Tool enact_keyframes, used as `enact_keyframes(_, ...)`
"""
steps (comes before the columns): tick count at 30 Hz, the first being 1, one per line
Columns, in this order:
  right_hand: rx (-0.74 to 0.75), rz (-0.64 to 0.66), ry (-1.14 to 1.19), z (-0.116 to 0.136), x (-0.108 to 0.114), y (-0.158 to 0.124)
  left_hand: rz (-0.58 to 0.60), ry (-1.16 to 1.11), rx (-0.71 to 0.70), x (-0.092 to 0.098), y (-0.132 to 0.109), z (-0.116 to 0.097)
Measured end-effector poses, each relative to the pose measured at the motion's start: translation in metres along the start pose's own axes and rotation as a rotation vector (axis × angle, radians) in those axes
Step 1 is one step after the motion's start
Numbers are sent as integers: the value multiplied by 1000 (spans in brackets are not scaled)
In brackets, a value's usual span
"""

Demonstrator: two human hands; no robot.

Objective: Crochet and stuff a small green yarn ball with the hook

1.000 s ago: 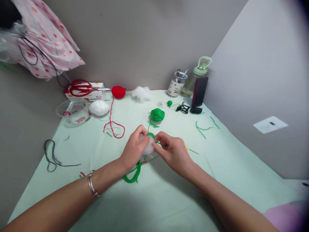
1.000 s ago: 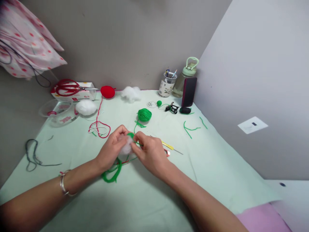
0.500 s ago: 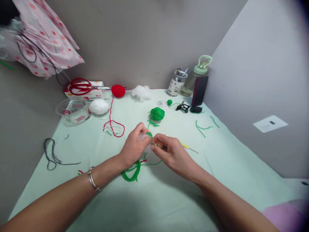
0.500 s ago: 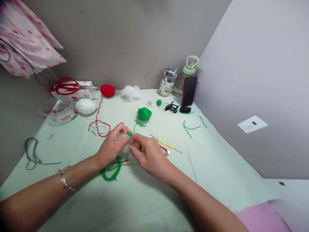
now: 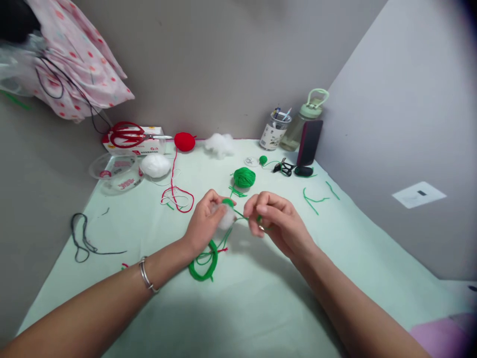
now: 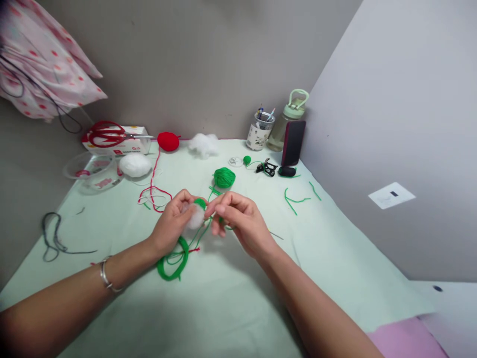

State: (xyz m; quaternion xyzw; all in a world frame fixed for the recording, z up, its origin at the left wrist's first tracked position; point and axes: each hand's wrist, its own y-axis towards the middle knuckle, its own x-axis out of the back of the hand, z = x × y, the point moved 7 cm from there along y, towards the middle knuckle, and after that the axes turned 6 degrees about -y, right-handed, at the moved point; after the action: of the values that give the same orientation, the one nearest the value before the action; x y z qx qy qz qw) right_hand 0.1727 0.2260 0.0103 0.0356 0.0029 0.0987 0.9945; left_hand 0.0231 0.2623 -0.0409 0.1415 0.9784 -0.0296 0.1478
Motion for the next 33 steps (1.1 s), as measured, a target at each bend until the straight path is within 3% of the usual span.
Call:
enact_keyframes(2,-31,-79,-100,-2,4,-1,-6,-16,15,0,-2,0)
enact_keyframes(4,-7,-139,-343,-3,6,-1,-22,-16,18,0,-4,0)
enact_keyframes(8,33,-92,-687,-9,-5,-1,-21,-6,22,-2,-8,2)
enact_keyframes(16,-74,-173,-720,-12,0,-3,155,-50,207,-20,-20,4)
enact_keyframes(21,-15,-4,-673,3,-6,-6,196,-67,162,-18,-14,-4)
enact_keyframes(26,-24,148,-659,4,-21,-14,102,-10,99,-14,-12,-7)
enact_keyframes(30,82,-24,-763,3,-20,-11,89,-128,276,-20,-19,5)
enact_keyframes(33,42,-133,-729,-2,-13,-8,71,-162,266,-21,-20,2)
